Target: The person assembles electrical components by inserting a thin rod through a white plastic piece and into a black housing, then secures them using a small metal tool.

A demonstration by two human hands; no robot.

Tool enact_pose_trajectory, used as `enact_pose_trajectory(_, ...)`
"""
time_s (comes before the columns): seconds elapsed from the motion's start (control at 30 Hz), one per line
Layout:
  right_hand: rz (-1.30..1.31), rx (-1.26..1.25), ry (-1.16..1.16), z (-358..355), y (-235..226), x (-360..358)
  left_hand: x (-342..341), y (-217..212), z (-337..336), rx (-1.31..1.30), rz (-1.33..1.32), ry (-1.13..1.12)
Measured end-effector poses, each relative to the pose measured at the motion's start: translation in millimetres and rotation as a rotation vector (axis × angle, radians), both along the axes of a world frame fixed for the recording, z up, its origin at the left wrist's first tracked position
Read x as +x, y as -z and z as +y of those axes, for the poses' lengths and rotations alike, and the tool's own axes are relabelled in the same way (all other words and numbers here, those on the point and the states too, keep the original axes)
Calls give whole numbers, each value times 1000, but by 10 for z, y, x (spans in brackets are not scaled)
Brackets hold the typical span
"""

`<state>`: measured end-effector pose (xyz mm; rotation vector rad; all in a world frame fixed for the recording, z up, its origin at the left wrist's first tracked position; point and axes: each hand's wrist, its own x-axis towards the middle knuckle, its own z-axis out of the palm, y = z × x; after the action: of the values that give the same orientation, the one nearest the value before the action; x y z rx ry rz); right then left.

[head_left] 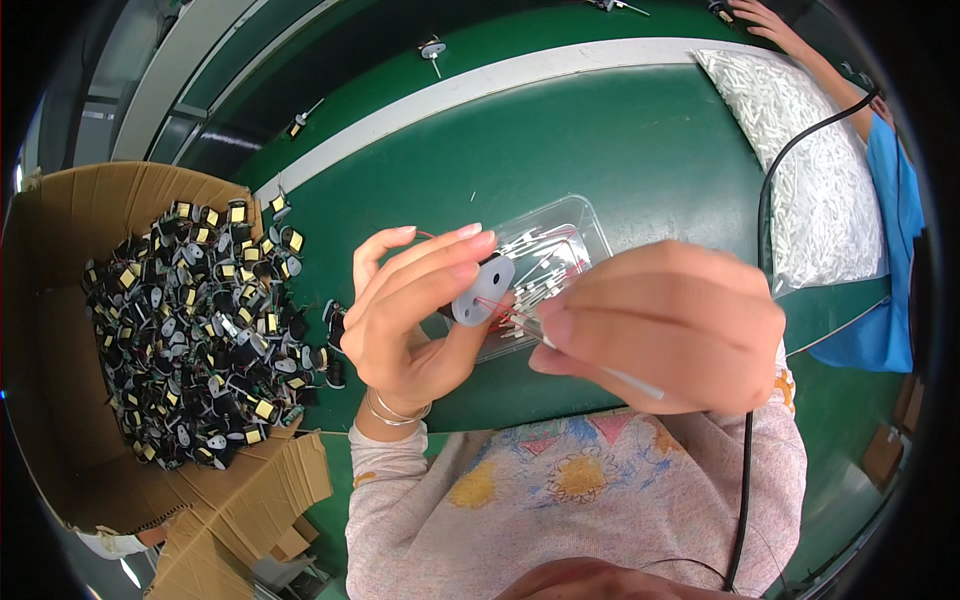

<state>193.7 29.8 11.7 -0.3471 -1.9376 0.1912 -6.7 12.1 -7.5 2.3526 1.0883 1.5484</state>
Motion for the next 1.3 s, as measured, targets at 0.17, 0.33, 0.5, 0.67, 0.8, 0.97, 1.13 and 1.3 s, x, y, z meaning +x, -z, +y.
enact_pose_trajectory(0.17,109,-97,-37,47,4,-34,-13,3,7,-34,-62,57)
enact_pose_trajectory(0.33,131,-158,-61,48,-13,-34,-13,3,17,-66,-102,103)
enact_pose_trajectory(0.5,3,5,-34,34,-7,40,-12,20,32,-70,-105,103)
enact_pose_trajectory(0.67,90,1,74,-103,-41,-71,-12,-2,19,-57,-92,90)
enact_pose_trajectory(0.8,74,-4,52,-89,-32,-52,1,-4,11,-46,-70,56)
enact_pose_trajectory(0.97,51,38,64,-96,-39,-29,4,-23,-12,-43,-53,41)
enact_pose_trajectory(1.13,95,3,158,-192,-34,-105,-17,-21,-20,-31,-40,26)
enact_pose_trajectory(1.3,116,4,157,-152,-18,-112,-6,-8,-15,12,-33,12)
